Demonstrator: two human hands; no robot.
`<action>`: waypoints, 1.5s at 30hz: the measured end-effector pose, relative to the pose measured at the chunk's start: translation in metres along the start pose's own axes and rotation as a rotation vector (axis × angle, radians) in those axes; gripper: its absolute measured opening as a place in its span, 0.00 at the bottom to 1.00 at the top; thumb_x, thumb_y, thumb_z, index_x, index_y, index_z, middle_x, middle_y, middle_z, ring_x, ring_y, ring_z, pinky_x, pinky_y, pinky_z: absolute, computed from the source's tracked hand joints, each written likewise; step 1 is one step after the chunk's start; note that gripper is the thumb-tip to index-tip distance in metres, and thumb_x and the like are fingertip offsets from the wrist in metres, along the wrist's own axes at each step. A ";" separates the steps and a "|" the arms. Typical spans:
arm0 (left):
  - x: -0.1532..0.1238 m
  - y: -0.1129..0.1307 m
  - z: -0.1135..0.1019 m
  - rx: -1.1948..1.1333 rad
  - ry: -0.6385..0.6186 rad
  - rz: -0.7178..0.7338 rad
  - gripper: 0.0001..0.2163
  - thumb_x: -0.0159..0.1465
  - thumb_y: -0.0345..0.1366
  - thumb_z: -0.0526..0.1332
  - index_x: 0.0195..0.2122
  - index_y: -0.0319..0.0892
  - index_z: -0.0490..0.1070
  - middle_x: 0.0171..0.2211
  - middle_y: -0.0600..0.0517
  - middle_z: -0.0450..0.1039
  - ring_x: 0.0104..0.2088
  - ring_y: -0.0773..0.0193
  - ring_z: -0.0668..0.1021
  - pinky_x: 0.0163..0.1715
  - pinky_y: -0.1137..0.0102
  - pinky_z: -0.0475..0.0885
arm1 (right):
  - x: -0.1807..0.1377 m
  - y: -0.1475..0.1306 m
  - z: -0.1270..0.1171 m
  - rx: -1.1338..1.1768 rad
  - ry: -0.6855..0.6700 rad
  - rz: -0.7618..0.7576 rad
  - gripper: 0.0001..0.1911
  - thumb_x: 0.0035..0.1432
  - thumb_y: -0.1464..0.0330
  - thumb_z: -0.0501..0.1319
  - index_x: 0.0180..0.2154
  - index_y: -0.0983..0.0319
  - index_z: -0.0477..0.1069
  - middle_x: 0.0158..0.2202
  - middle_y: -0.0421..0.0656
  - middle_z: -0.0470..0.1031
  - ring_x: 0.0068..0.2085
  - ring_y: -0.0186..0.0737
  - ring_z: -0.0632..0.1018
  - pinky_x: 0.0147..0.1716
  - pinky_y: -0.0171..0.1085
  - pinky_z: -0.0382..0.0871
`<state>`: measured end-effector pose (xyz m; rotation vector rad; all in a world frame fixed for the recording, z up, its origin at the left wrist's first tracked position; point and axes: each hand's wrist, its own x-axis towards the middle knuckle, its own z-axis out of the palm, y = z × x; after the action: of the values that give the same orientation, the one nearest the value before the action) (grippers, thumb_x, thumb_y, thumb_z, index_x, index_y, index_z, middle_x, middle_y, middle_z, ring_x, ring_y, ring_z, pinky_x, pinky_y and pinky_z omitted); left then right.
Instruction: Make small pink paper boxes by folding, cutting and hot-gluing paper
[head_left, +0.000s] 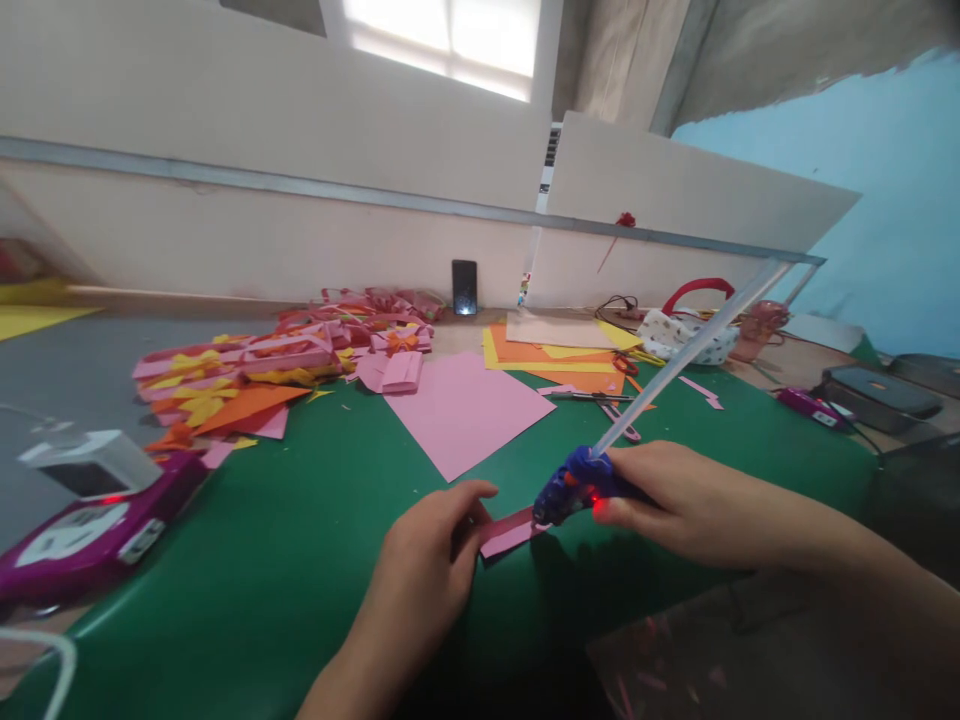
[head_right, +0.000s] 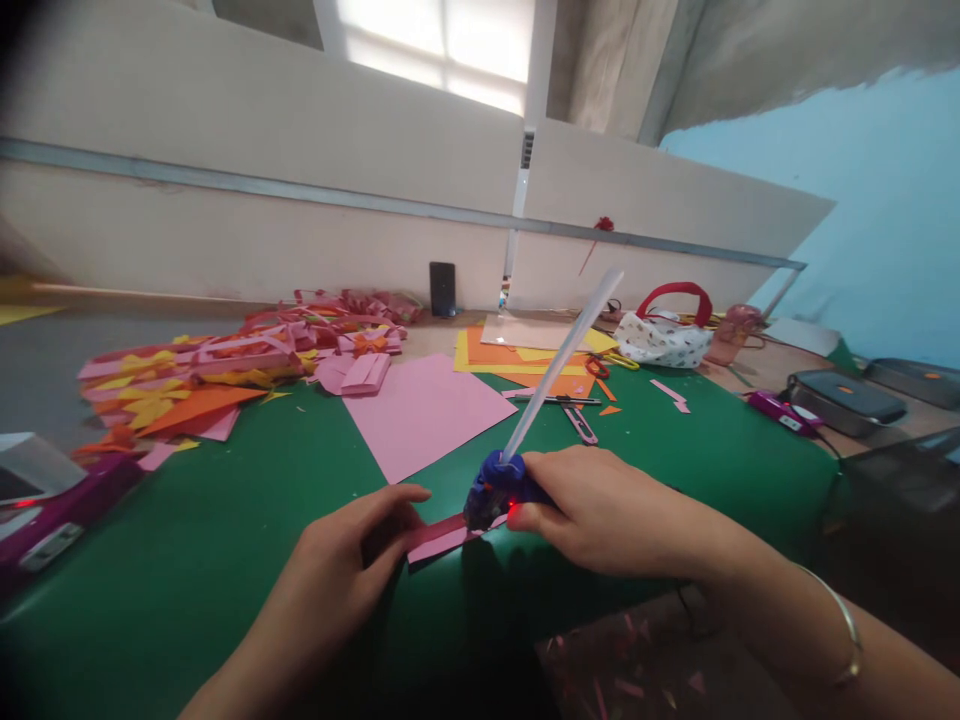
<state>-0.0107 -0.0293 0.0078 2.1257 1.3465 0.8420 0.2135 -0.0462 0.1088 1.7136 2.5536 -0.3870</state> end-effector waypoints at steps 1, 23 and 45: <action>0.000 0.000 0.001 -0.005 0.013 0.000 0.13 0.57 0.28 0.54 0.43 0.45 0.68 0.32 0.55 0.75 0.34 0.65 0.76 0.36 0.70 0.68 | 0.001 -0.002 0.000 0.008 -0.004 -0.013 0.14 0.59 0.58 0.50 0.30 0.61 0.64 0.29 0.42 0.72 0.29 0.38 0.71 0.28 0.34 0.59; 0.000 -0.001 0.002 -0.080 0.072 0.040 0.13 0.55 0.26 0.56 0.40 0.45 0.71 0.30 0.55 0.77 0.32 0.66 0.77 0.36 0.71 0.70 | 0.010 -0.018 0.001 0.048 -0.044 -0.072 0.12 0.59 0.60 0.51 0.31 0.60 0.65 0.30 0.42 0.73 0.29 0.38 0.72 0.28 0.34 0.60; -0.001 -0.002 0.002 -0.059 0.079 0.063 0.11 0.57 0.28 0.57 0.41 0.44 0.70 0.31 0.56 0.76 0.33 0.68 0.76 0.35 0.73 0.69 | -0.011 0.016 0.005 0.062 -0.015 0.010 0.14 0.60 0.58 0.49 0.31 0.60 0.65 0.31 0.42 0.72 0.31 0.40 0.72 0.31 0.36 0.63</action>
<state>-0.0112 -0.0297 0.0045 2.1197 1.2829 0.9889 0.2317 -0.0514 0.1031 1.7360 2.5475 -0.4816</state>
